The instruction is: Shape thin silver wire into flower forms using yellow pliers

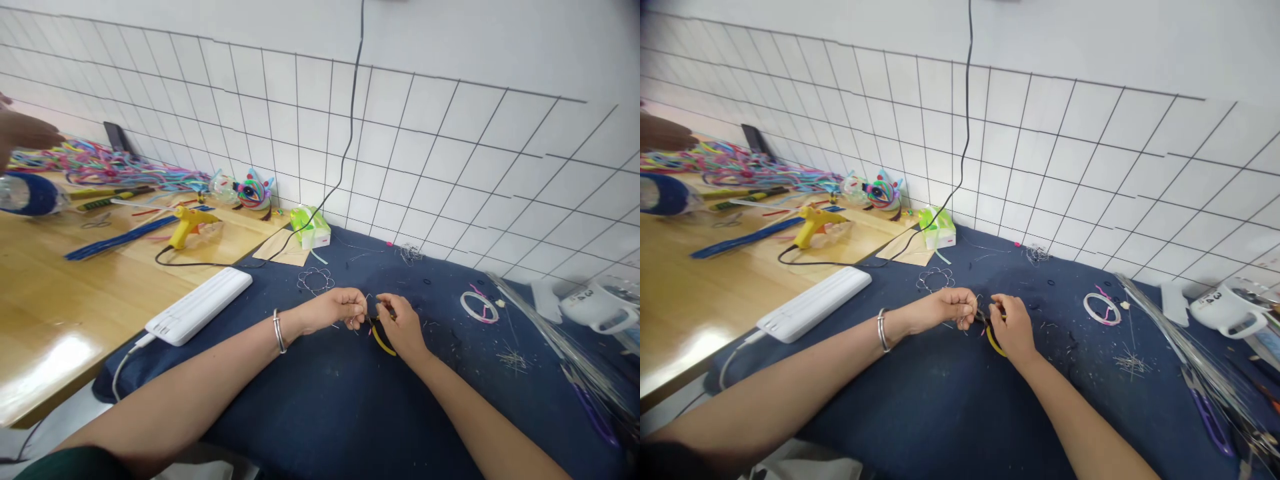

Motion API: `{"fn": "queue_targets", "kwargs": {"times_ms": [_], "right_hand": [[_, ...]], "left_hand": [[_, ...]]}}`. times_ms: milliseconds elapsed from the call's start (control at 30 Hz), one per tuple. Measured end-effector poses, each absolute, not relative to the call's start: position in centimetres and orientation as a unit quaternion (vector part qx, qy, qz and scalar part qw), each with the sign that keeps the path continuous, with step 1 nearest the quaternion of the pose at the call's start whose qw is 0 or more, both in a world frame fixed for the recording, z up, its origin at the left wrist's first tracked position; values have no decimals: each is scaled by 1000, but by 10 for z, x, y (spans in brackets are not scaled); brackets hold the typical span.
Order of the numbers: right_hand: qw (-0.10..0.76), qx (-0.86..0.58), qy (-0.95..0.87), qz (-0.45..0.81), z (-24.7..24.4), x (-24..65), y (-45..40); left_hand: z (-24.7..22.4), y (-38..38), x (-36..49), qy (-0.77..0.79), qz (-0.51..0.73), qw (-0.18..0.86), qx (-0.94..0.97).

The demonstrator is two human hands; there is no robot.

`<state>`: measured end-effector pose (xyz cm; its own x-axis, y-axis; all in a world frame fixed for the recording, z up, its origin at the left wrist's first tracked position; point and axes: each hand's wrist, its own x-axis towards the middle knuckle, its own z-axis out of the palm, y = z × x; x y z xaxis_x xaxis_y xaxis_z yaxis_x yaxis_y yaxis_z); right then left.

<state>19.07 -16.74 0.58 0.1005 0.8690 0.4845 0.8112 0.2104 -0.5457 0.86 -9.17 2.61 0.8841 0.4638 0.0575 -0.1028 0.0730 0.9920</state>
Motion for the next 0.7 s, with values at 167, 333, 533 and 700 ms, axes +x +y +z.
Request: {"fn": "queue_targets", "kwargs": {"times_ms": [167,333,533,700], "right_hand": [[190,-603,-775,-23,10,195,-172],[88,-592,-800,-48,20,191,-183],[69,-625,-763,-152,9,194,-185],[100,-660,-730,-149,0,206,-188]], "left_hand": [[23,-78,2,145,194,720,651],[16,-70,2,195,222,691,660],[16,-66,1,232,248,658,672],[17,-67,4,229,246,674,658]]}}
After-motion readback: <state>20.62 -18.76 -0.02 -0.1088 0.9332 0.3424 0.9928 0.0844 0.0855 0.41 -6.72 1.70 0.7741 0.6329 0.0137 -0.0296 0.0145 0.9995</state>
